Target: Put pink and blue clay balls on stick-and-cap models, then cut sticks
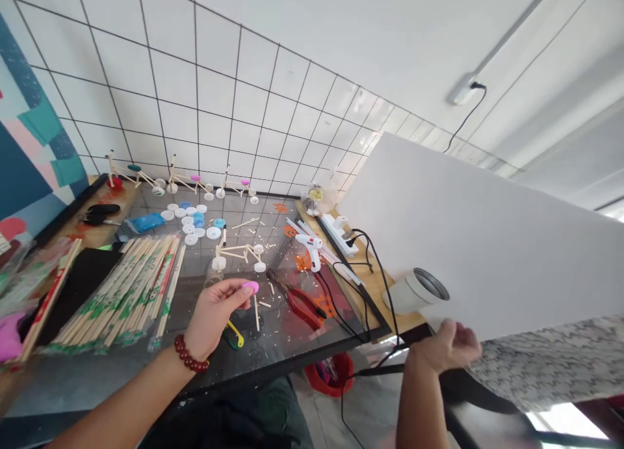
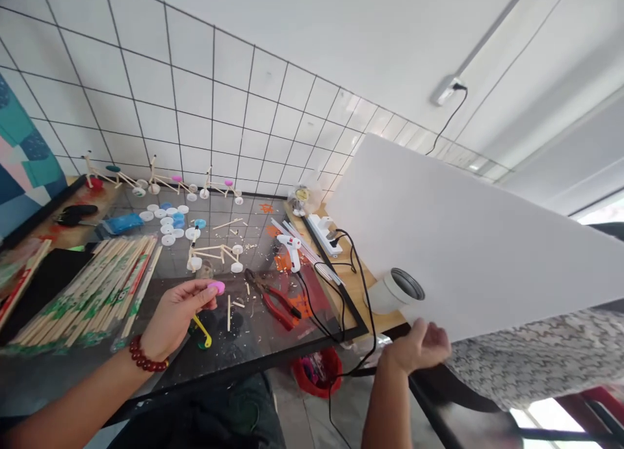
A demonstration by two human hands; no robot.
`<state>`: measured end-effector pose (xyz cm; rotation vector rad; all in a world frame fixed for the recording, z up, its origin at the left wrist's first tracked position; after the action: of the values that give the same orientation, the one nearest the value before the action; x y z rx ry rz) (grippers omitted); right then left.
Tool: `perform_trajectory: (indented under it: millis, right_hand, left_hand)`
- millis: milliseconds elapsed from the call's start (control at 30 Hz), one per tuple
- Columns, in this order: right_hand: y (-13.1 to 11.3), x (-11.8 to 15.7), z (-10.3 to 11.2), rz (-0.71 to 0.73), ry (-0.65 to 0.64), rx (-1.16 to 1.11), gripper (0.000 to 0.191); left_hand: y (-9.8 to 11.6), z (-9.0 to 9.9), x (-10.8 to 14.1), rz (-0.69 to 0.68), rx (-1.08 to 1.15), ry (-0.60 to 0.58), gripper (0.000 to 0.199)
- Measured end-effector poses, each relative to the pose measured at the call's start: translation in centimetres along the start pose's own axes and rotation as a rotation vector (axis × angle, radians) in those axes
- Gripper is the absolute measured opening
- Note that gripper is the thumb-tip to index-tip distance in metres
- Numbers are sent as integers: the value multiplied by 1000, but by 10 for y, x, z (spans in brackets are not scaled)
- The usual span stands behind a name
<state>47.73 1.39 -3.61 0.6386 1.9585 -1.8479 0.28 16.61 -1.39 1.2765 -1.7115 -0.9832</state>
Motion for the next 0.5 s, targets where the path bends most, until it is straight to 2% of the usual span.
perform_trajectory:
  millis: [33,67,100,133,200,233,300,367,433,500]
  right_hand:
    - [-17,11,8,26,98,-1,37]
    - [-36,25,12,64,142,1,33]
    - [-60,42,7,133,23,-17,30]
    - [-87,63,-3,244,-156,-65,27]
    - [-144,115,-34,527,-663,-150,18]
    - [-169,142,-50,648,-877,-180,21]
    - [-206,183,-76,808,-1088,-234,43]
    - [-225,210,-101,902,-1243,-237,53]
    - [-232,227,-120,978,-1313,-285,40]
    - [-234,234,-132,996,-1314,-355,22]
  left_hand:
    - [-1,0,-1,0,-4,-17,35]
    - [-2,-1,-2,-1,-7,-34,35]
    - [-3,-2,-2,-1,-10,-50,36]
    - [-3,-2,-2,0,-12,-63,37]
    - [-4,-4,-1,9,-14,-87,39]
    - [-4,-6,0,13,-15,-97,39]
    - [-3,-8,3,16,-13,-113,41]
    - [-2,-9,4,12,-2,-107,42]
    - [0,-8,3,6,16,-76,43]
    - [3,-5,1,1,38,-49,46]
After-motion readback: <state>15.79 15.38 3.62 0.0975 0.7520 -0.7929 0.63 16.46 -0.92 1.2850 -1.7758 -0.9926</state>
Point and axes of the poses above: each hand's wrist, its own x-axis away from the middle knuckle, its own z-axis out of the back of the hand, y = z × x, the point moved 4 cm from there along -x, towards the middle knuckle, and after that the axes turned 5 degrees about x, right-handed, at the moved point
